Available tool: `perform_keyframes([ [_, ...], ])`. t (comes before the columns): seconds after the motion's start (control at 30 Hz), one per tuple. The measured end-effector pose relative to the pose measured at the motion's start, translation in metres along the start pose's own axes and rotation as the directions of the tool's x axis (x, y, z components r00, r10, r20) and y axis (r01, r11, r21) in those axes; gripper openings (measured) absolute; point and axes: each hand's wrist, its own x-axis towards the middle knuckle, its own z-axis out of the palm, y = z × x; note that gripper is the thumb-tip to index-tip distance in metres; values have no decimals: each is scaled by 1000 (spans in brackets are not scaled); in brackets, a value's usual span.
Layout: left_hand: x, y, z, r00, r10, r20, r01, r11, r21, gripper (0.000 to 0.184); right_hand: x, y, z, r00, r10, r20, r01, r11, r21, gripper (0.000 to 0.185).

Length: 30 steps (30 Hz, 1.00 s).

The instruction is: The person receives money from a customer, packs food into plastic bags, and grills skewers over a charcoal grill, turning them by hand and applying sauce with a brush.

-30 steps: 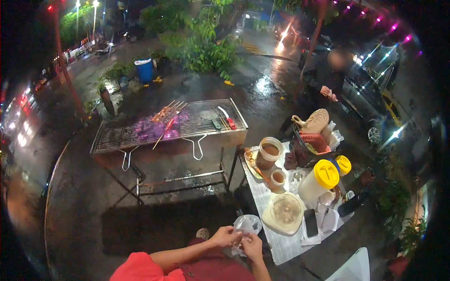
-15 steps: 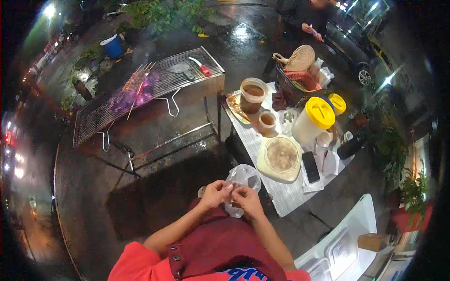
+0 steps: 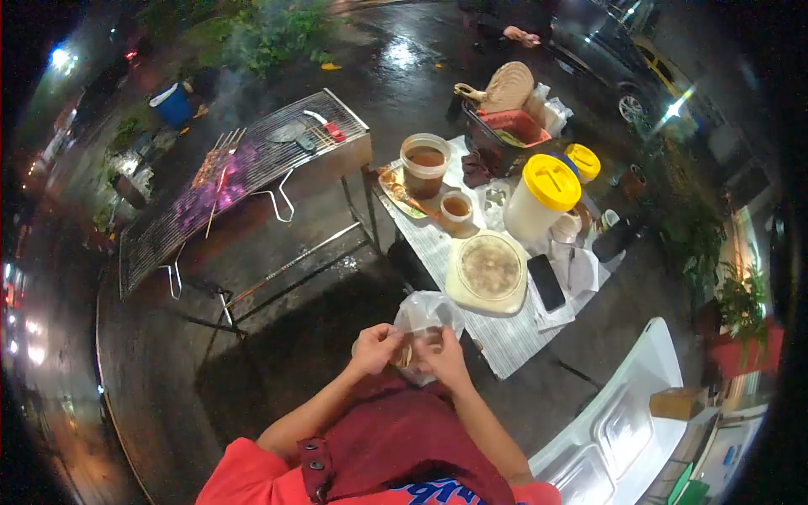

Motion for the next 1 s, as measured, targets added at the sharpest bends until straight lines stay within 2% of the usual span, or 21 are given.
perform_keyframes([
  [0.03, -6, 13, 2, 998, 67, -4, -65, 983, 174, 14, -3, -7, 8, 984, -171, -44, 161, 972, -170, 27],
  [0.07, -7, 21, 9, 990, 138, 27, -139, 931, 337, 14, -4, -13, 8, 937, -342, -77, 295, 888, -353, 29],
  [0.13, -3, 18, 13, 964, 264, 44, -260, 887, 382, 15, 6, 2, -4, 988, -151, 38, 156, 939, -308, 27],
  [0.17, -6, 22, 12, 971, 237, 14, -226, 901, 370, 15, 12, 13, -6, 957, -289, 22, 281, 906, -315, 23],
  [0.2, -8, 32, 8, 975, 221, -30, -195, 912, 360, 15, 11, 14, -9, 959, -281, -19, 254, 889, -380, 22],
  [0.27, -10, 48, -5, 964, 261, -43, -207, 844, 494, 14, 8, 14, -12, 962, -262, -72, 193, 845, -500, 20],
  [0.3, -12, 49, -7, 958, 280, -57, -203, 807, 555, 14, 6, 11, -14, 972, -219, -81, 168, 897, -410, 27],
  [0.4, -7, 39, 0, 935, 339, 101, -342, 793, 505, 13, -3, -13, -4, 986, -138, 96, 156, 963, -220, 39],
  [0.43, -6, 35, 7, 891, 418, 177, -447, 743, 498, 12, 2, 0, 4, 968, -228, 108, 252, 873, -417, 47],
  [0.47, -7, 39, 11, 846, 493, 202, -517, 670, 532, 16, 5, 8, 3, 981, -185, 63, 196, 919, -343, 42],
  [0.53, -13, 62, 18, 953, 284, 106, -293, 772, 565, 16, 7, 9, -3, 954, -274, -121, 224, 920, -320, 30],
  [0.63, -10, 51, 16, 903, 387, 187, -417, 682, 601, 17, 5, -1, -19, 977, -154, -149, 61, 867, -495, 22],
  [0.73, -10, 48, 31, 956, 267, 124, -287, 752, 593, 22, 1, 2, -14, 941, -258, -218, 133, 876, -464, 17],
  [0.77, -17, 57, 42, 906, 397, 146, -414, 758, 505, 25, 2, 8, -11, 944, -282, -173, 160, 847, -507, 19],
  [0.8, -15, 54, 44, 917, 363, 164, -396, 787, 473, 21, 1, 3, -12, 946, -270, -177, 139, 835, -532, 20],
  [0.87, -6, 47, 40, 854, 437, 282, -515, 633, 578, 20, -7, -11, -15, 951, -248, -184, 100, 812, -576, 22],
  [0.9, -4, 45, 40, 876, 411, 252, -470, 613, 635, 20, -10, -12, -23, 946, -227, -232, 41, 793, -608, 24],
  [0.93, -3, 50, 38, 925, 336, 177, -371, 703, 606, 21, -11, -16, -34, 923, -225, -312, -10, 798, -603, 21],
  [0.97, -1, 59, 39, 933, 334, 135, -341, 695, 633, 21, -20, -22, -48, 881, -309, -358, 42, 805, -592, 21],
  [1.0, -1, 69, 44, 938, 335, 91, -310, 691, 652, 22, -19, -15, -61, 882, -210, -422, -86, 809, -582, 21],
])
